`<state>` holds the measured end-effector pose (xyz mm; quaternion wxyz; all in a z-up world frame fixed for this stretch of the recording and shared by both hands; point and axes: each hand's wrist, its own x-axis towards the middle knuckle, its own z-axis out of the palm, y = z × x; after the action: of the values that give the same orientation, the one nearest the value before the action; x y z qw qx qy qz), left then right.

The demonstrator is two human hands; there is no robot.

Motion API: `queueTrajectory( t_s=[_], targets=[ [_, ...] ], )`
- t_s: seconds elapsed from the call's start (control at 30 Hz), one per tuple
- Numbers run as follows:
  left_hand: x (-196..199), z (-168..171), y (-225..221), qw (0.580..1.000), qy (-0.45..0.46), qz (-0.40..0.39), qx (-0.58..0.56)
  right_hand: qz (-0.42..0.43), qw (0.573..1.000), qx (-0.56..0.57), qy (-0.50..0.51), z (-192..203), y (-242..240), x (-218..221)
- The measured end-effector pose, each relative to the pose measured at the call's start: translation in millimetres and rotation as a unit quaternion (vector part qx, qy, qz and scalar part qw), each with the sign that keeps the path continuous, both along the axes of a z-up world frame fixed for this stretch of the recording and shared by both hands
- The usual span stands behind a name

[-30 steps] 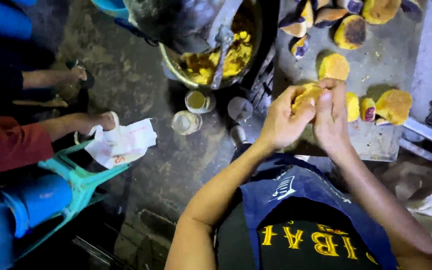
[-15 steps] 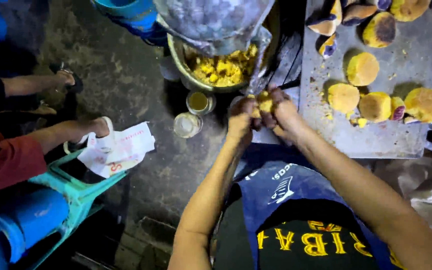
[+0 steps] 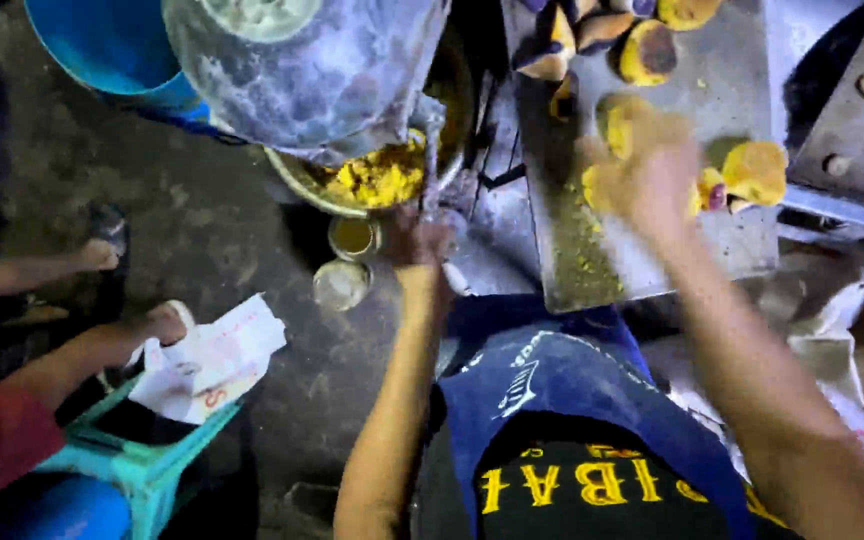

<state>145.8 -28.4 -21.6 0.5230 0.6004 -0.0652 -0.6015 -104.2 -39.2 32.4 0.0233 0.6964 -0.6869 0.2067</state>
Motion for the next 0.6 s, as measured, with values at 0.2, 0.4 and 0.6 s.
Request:
queueTrajectory(
  t_s=[0.2,0.4,0.6],
  targets=[
    [-71.8,23.4,36.1,0.964,-0.095,-0.164,-0.189,-0.066,0.969,0.22,0.092,-8.3,-12.0,-62.6],
    [-119.5,68.4,0.3,0.848,-0.245,-0.368,-0.293,0.123,0.96,0.135,-0.211,39.7,31.1,-64.6],
    [-158.1,82.4,9.1,0.82,-0.288,-0.423,-0.255,0.077,0.862,0.106,-0.49,64.2,70.0,-68.5]
  ],
)
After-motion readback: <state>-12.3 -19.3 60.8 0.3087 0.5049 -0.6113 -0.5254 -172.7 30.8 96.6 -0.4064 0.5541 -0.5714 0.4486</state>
